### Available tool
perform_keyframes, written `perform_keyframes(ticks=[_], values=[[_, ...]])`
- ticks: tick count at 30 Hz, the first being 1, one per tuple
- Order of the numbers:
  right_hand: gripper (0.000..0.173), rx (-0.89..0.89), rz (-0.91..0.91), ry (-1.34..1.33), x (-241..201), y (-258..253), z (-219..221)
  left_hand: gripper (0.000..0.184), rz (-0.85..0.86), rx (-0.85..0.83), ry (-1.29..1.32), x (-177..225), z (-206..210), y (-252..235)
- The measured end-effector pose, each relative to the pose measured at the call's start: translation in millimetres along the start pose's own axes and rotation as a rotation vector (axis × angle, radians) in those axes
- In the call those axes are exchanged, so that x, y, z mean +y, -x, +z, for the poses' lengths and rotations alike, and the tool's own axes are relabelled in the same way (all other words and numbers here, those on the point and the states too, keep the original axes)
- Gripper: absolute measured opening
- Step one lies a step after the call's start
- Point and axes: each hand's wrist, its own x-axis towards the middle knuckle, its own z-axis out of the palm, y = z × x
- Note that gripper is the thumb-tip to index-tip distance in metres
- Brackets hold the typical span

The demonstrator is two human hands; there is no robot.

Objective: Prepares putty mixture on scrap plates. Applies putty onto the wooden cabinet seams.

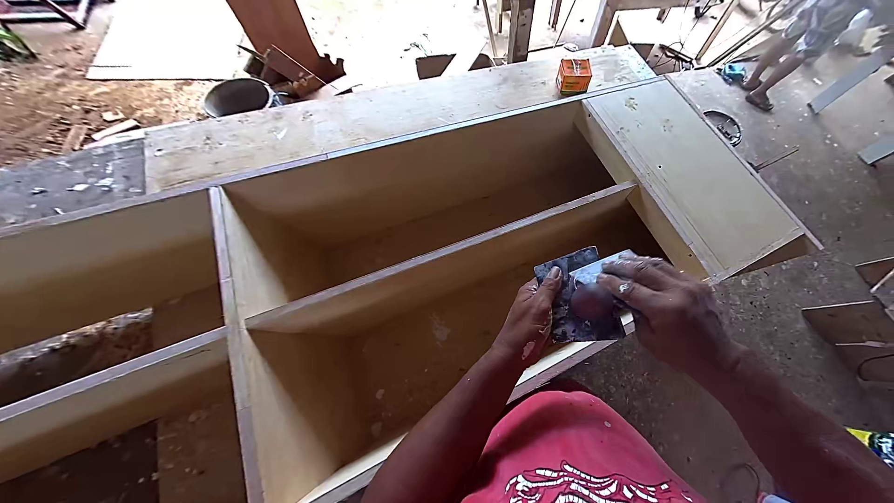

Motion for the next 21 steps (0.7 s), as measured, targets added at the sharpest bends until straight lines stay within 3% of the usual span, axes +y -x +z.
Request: perform_keyframes(ticks=[3,7,11,15,21], values=[[0.038,-0.081,-0.049,-0.014,-7,9,0,0.04,-0.004,0.02,-0.028,0,-5,-2],[0.039,-0.012,-0.052,0.043,-12,-1,-8,0.038,-0.021,0.01,-0.027,0,-9,-3],[0.039,-0.1,-0.072,0.039,-13,-2,-1,0.041,-0.009,-0.01,-0.05,0,-12,-4],[0.039,-0.039,-0.098,0.042,-22,-3,-15,0.04,-0.027,0.027,-0.006,-1,-11,-3],[0.039,-0.112,-0.095,0.033,-28,3,-9,0.042,0.027,0.051,-0.035,3,-20,-8]])
